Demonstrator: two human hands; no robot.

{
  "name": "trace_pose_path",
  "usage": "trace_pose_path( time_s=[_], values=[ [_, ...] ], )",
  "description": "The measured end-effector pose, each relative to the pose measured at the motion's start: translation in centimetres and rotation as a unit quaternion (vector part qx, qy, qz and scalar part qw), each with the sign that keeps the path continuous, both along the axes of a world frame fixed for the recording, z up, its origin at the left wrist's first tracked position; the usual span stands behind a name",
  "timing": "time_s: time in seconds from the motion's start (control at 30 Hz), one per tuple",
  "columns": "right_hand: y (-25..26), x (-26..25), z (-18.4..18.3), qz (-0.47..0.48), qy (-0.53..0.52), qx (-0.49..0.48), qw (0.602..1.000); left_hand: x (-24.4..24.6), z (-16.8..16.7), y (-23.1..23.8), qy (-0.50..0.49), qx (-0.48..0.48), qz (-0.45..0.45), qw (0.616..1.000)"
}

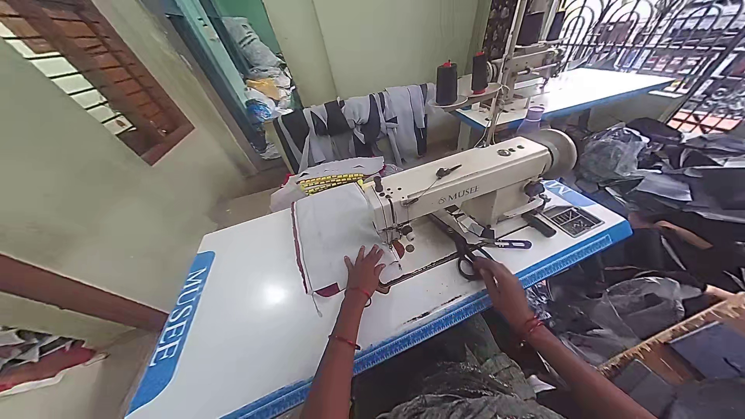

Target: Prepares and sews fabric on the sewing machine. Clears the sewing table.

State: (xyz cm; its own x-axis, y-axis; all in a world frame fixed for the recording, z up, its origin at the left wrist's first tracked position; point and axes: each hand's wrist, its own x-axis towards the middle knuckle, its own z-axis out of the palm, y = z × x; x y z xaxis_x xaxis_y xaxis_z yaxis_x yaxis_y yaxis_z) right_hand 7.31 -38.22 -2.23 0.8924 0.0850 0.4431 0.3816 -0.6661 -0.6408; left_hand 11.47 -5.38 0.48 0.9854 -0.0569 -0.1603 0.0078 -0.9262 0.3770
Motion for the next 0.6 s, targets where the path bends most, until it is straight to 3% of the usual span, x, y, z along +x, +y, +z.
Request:
trace_pose_path(
  time_s=[0.13,0.3,0.4,0.5,0.6],
  values=[
    [0.2,2.3,1.3,-0.022,0.105,-0.131,0.986,1.7,0.5,0.2,0.021,0.023,0.010,0.999],
    [2.3,5.0,3.5,-0.023,0.222,-0.257,0.940,4.1,0.7,0.5,0.036,0.047,0.035,0.998],
    [2.1,5.7,4.2,0.012,0.255,-0.215,0.943,6.1,0.5,1.6,0.015,0.039,0.051,0.998],
    [0.6,5.9,4.2,0.064,0.291,-0.101,0.949,8.2,0.2,2.9,-0.007,0.036,0.063,0.997],
    [0.1,6.0,3.8,0.090,0.310,-0.129,0.938,9.7,-0.1,4.0,-0.021,0.021,0.067,0.997]
  ],
)
